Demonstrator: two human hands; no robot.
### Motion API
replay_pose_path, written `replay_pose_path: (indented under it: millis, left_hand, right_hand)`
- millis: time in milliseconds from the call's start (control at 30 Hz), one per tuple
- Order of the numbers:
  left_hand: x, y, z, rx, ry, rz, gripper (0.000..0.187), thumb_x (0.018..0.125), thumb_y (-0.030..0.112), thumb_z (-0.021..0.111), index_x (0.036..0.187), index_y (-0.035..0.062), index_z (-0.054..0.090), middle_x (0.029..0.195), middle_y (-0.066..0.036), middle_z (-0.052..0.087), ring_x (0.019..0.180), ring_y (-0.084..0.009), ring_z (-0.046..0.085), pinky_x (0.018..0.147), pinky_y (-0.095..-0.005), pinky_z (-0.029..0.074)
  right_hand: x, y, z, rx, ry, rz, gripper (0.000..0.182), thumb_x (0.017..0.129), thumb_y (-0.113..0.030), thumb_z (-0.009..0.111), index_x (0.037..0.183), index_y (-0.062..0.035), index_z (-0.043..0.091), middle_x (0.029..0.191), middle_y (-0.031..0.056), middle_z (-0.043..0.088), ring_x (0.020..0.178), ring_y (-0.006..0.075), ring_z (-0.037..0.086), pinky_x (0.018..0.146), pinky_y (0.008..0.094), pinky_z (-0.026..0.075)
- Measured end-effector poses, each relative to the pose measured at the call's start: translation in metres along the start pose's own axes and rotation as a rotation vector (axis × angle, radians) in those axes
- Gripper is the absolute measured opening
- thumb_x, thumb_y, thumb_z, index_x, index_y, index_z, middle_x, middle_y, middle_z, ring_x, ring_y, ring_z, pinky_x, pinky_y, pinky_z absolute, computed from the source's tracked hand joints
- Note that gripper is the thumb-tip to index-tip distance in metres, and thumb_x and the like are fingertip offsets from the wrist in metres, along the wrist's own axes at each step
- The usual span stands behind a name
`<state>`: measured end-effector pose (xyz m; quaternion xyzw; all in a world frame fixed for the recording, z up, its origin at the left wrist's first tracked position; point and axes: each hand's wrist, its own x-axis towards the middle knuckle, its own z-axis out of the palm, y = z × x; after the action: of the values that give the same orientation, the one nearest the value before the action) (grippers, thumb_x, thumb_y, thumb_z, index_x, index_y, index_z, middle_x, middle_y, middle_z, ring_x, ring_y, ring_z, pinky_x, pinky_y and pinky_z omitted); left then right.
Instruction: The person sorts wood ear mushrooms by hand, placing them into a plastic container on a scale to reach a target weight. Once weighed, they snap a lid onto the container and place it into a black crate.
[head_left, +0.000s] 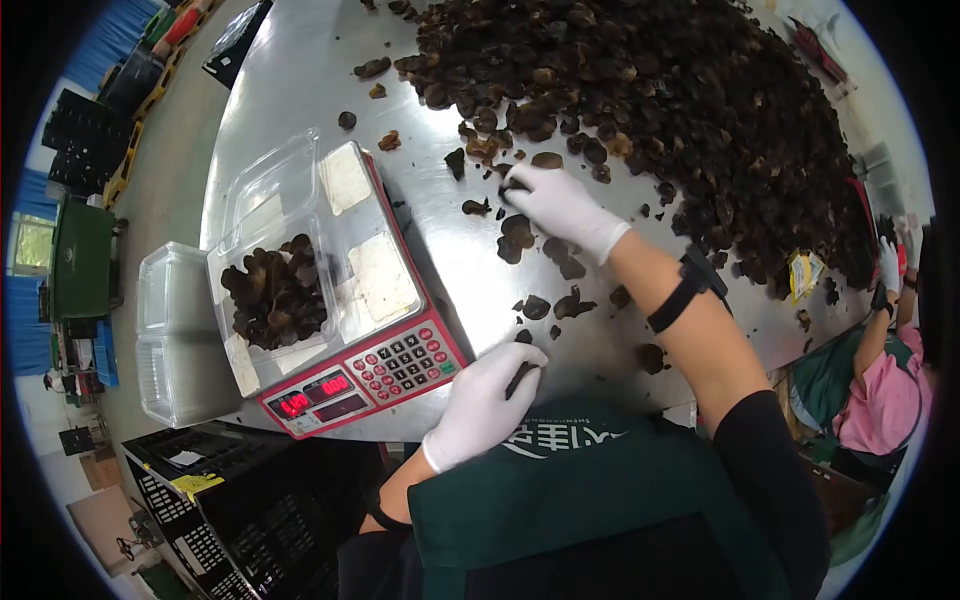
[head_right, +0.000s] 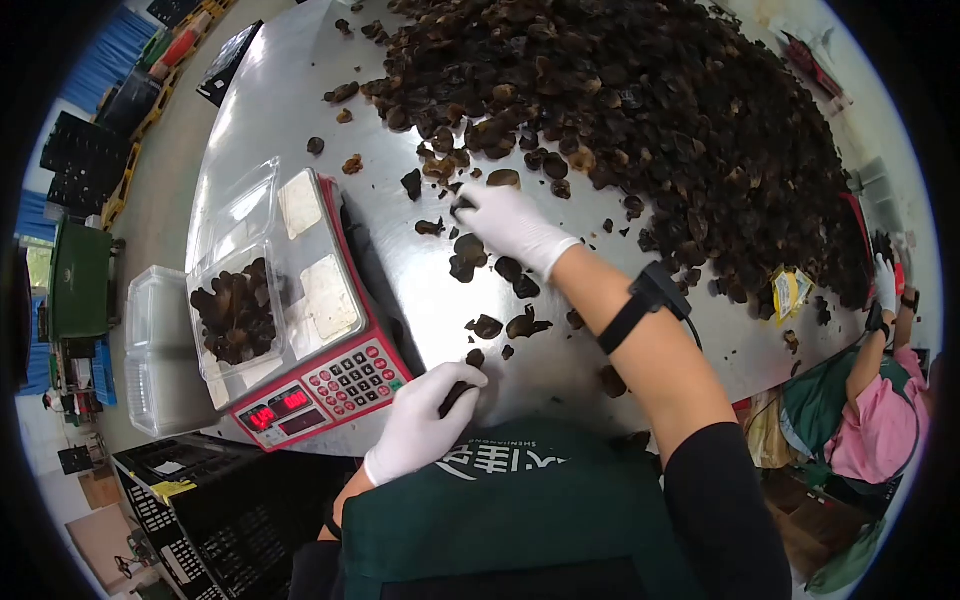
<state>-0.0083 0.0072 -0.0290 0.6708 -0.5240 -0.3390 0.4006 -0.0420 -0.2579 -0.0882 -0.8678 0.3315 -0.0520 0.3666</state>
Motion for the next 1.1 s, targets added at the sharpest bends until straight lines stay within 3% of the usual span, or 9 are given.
replay_pose_path:
  millis: [100, 267, 300, 333, 367, 467, 600, 800, 1100]
  left_hand:
    - [-0.014, 0.025, -0.038, -0.006, 0.204, 0.034, 0.014, 0.086, -0.003, 0.067, 0.099, 0.0023, 0.068, 0.089, -0.012, 0.070, 0.079, -0.0237, 0.071, 0.071, -0.0307, 0.055]
    - [-0.033, 0.007, -0.133, 0.277, 0.952, 0.092, 0.014, 0.089, -0.013, 0.056, 0.094, -0.0020, 0.062, 0.091, -0.007, 0.065, 0.075, -0.0120, 0.057, 0.070, -0.0252, 0.048]
    - [-0.032, 0.007, -0.151, 0.209, 1.088, 0.034, 0.013, 0.093, -0.011, 0.054, 0.101, -0.0024, 0.062, 0.093, -0.005, 0.063, 0.072, -0.0095, 0.054, 0.068, -0.0251, 0.047]
    - [-0.032, 0.001, -0.168, 0.215, 1.139, 0.069, 0.014, 0.099, -0.001, 0.056, 0.111, -0.0020, 0.062, 0.096, -0.004, 0.063, 0.081, -0.0095, 0.056, 0.073, -0.0227, 0.047]
    - [-0.030, -0.004, -0.181, 0.210, 1.181, 0.035, 0.015, 0.099, -0.002, 0.055, 0.112, -0.0024, 0.061, 0.098, -0.005, 0.063, 0.085, -0.0103, 0.057, 0.077, -0.0241, 0.048]
    - [-0.022, -0.021, -0.201, 0.381, 1.061, -0.064, 0.024, 0.102, 0.007, 0.052, 0.121, -0.0050, 0.059, 0.110, -0.011, 0.065, 0.103, -0.0192, 0.060, 0.096, -0.0315, 0.046]
    - [-0.017, -0.048, -0.189, 0.334, 0.793, -0.046, 0.041, 0.108, 0.021, 0.038, 0.135, -0.0066, 0.052, 0.135, -0.021, 0.058, 0.128, -0.0306, 0.053, 0.110, -0.0381, 0.037]
    - [-0.018, -0.047, -0.182, 0.321, 0.818, -0.055, 0.047, 0.109, 0.028, 0.038, 0.141, -0.0054, 0.047, 0.142, -0.020, 0.052, 0.133, -0.0335, 0.050, 0.113, -0.0404, 0.035]
    - [-0.016, -0.043, -0.172, 0.765, 0.932, -0.092, 0.047, 0.102, 0.016, 0.054, 0.146, 0.0021, 0.045, 0.153, -0.020, 0.040, 0.141, -0.0336, 0.039, 0.115, -0.0432, 0.034]
  right_hand:
    - [-0.001, 0.003, -0.024, 0.373, -0.022, 0.131, 0.022, 0.093, -0.022, 0.061, 0.104, -0.0032, 0.063, 0.073, -0.0002, 0.059, 0.067, 0.0070, 0.056, 0.061, 0.0264, 0.047]
    - [-0.012, -0.099, -0.040, 0.384, -0.025, -0.066, 0.022, 0.097, -0.023, 0.060, 0.111, -0.0067, 0.062, 0.076, 0.0004, 0.060, 0.070, 0.0066, 0.058, 0.062, 0.0243, 0.047]
    - [-0.014, -0.128, -0.038, 0.247, 0.027, -0.186, 0.030, 0.094, -0.030, 0.059, 0.109, -0.0052, 0.063, 0.082, 0.0148, 0.068, 0.075, 0.0250, 0.068, 0.071, 0.0369, 0.051]
    - [-0.014, -0.153, -0.030, 0.220, 0.048, -0.301, 0.023, 0.095, -0.021, 0.063, 0.114, -0.0063, 0.064, 0.078, 0.0038, 0.064, 0.071, 0.0106, 0.061, 0.066, 0.0289, 0.051]
    - [-0.011, -0.171, -0.014, 0.208, 0.105, -0.477, 0.022, 0.093, -0.017, 0.064, 0.112, -0.0063, 0.065, 0.086, 0.0087, 0.068, 0.075, 0.0163, 0.064, 0.071, 0.0305, 0.052]
    - [0.002, -0.217, 0.054, -0.017, 0.345, -0.929, 0.020, 0.085, -0.018, 0.064, 0.101, -0.0094, 0.070, 0.091, 0.0105, 0.070, 0.084, 0.0263, 0.068, 0.076, 0.0385, 0.054]
    - [-0.023, -0.257, 0.092, -0.378, 0.146, -0.691, 0.025, 0.081, -0.022, 0.066, 0.102, -0.0101, 0.069, 0.113, 0.0149, 0.064, 0.110, 0.0284, 0.059, 0.087, 0.0440, 0.049]
    - [-0.019, -0.214, 0.059, 0.253, 0.308, -0.986, 0.036, 0.081, -0.023, 0.072, 0.112, -0.0068, 0.067, 0.129, 0.0138, 0.058, 0.122, 0.0310, 0.054, 0.100, 0.0449, 0.044]
    - [0.022, -0.005, 0.009, -0.260, 0.182, -0.080, 0.028, 0.087, -0.019, 0.067, 0.114, -0.0115, 0.067, 0.116, 0.0103, 0.063, 0.109, 0.0281, 0.061, 0.094, 0.0392, 0.050]
